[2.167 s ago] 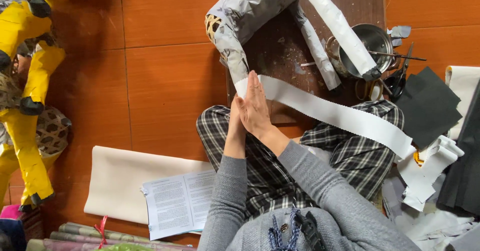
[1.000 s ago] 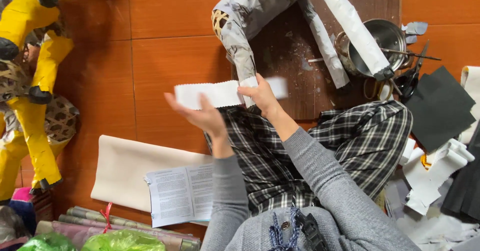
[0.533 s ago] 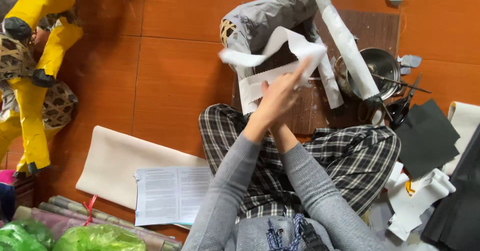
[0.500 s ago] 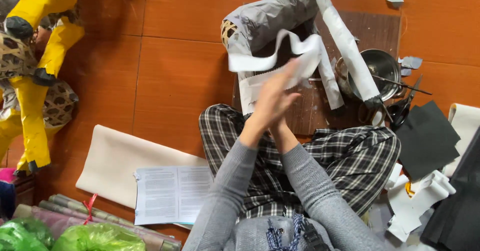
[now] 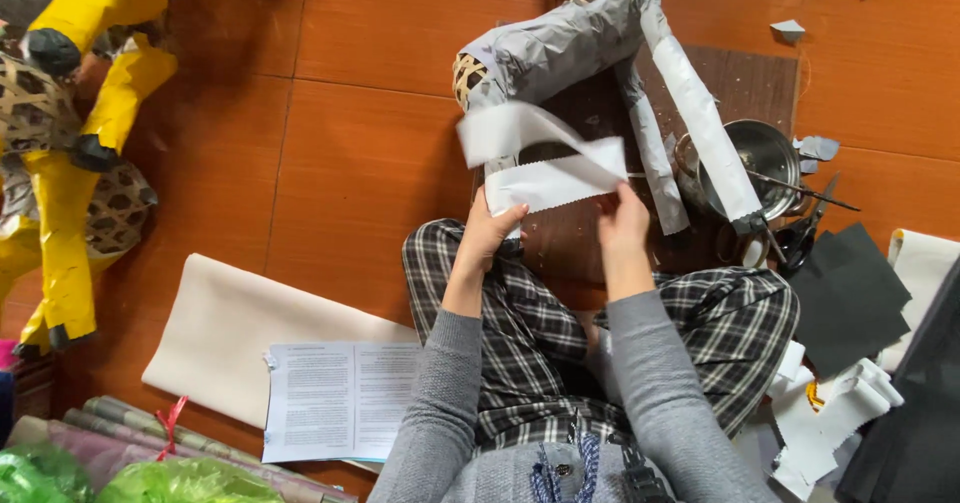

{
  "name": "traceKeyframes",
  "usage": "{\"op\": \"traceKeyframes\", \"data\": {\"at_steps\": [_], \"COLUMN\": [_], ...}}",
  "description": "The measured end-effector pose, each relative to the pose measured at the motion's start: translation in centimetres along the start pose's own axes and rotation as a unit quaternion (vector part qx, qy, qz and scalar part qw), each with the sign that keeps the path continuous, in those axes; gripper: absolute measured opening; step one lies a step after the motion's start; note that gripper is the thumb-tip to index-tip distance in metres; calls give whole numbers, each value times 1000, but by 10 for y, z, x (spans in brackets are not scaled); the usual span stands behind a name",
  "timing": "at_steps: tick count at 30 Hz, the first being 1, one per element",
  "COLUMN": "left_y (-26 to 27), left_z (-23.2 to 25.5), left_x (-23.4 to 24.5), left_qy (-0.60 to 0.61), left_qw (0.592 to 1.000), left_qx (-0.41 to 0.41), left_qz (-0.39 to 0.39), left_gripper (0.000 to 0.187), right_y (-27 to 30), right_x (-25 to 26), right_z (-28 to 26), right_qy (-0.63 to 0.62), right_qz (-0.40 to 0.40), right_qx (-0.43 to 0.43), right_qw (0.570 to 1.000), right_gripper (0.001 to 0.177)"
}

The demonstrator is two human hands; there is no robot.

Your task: Wrapping paper strips around a giraffe-shaped frame to create a paper craft

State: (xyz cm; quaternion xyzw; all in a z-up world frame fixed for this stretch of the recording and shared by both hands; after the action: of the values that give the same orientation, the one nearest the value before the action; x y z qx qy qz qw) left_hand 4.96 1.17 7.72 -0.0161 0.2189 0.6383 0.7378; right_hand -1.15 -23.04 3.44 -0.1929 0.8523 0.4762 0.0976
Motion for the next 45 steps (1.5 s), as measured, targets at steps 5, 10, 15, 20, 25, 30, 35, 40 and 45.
{"op": "traceKeyframes", "data": {"at_steps": [5,10,15,20,25,30,35,40,45], "left_y": [9,14,13,42,40,30,-5,-18,11], "left_z": [21,42,31,98,97,127,159,100,118], "left_x": [-7,-13,-11,-46,-22,34,13,-83,-69], "left_qy": [-51,-238,-185,-142,-206,-327,-327,-535,-262], "left_qw": [999,971,982,987,978,820,741,672,880], "left_qx": [-8,0,-7,1,-26,-382,-492,-471,-395], "left_qz": [-4,-24,-47,-73,-7,275,318,200,-11], "left_gripper": [79,88,97,104,97,87,66,35,58], "right_y": [39,152,142,60,65,105,143,122,66], "right_x": [11,-112,-163,-132,-131,-149,-138,-125,-85], "right_z": [12,43,52,93,112,90,57,66,69], "right_qy": [153,544,771,554,372,358,610,648,290], "right_qz": [55,-224,-119,-176,-221,-257,-237,-107,-28], "right_qx": [74,334,213,-33,-169,-79,281,382,57], "right_qw": [984,736,588,813,886,894,702,650,955], "right_gripper": [15,34,73,37,33,64,81,34,36]}}
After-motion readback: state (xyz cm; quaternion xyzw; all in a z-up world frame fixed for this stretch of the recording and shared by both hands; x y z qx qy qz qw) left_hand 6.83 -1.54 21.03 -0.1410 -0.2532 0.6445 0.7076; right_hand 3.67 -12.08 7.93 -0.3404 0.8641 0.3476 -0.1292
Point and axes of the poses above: each hand's wrist, its own y-axis away from the middle knuckle, its own x-axis out of the back of the hand, z = x × y, the point moved 6 cm from there along -y, towards the middle knuckle, and after that the axes turned 12 degrees about -x, right-handed, at the moved point
